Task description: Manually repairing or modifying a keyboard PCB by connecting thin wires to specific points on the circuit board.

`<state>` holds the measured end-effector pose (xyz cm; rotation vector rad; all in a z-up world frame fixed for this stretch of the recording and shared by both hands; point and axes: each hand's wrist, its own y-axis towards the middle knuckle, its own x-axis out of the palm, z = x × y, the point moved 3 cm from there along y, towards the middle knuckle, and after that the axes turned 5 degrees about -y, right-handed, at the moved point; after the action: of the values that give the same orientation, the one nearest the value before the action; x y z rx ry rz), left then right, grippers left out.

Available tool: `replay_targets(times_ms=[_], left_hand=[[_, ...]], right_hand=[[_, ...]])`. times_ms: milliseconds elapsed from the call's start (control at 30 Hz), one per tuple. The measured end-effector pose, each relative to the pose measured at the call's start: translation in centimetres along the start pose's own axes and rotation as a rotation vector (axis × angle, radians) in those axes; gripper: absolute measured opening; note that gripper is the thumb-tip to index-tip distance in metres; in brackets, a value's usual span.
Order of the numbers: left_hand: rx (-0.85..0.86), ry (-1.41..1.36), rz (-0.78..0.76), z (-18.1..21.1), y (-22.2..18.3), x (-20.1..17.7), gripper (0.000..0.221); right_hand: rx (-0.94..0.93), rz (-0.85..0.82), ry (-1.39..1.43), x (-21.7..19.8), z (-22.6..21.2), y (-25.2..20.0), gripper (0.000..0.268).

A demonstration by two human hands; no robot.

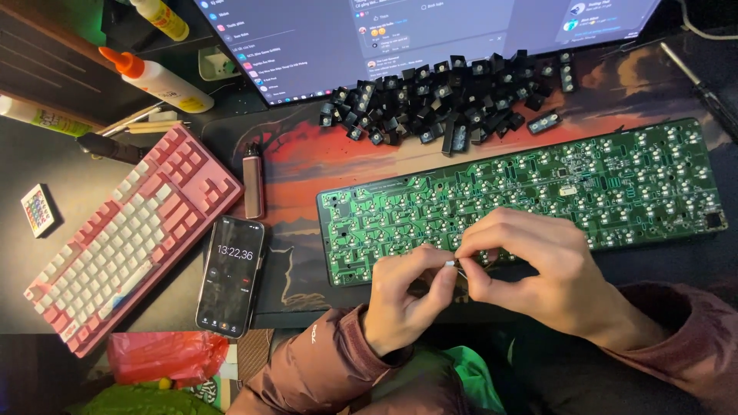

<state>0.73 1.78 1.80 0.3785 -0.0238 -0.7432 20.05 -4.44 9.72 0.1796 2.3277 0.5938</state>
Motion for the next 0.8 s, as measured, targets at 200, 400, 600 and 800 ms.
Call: replay_targets(times_ms=[200, 400, 600, 800], left_hand=[[0.008, 0.003, 0.023, -0.53, -0.22, 0.04, 0.022], [0.041, 0.037, 0.033, -0.49, -0.03, 0.05, 0.019], [0.039, 0.068, 0.020, -0.25, 0.05, 0.09, 0.023], [0.047, 0.078, 0.020, -0.22, 0.27, 0.24, 0.024]], right_hand=[[-0.025, 0.064, -0.021, 0.75, -0.17, 0.08, 0.005], [-0.068, 0.086, -0.053, 0.98, -0.22, 0.03, 0.011], [-0.116, 0.134, -0.103, 0.90, -0.59, 0.41, 0.014], [-0.131, 0.157, -0.133, 0.87, -0.64, 0.38, 0.018]])
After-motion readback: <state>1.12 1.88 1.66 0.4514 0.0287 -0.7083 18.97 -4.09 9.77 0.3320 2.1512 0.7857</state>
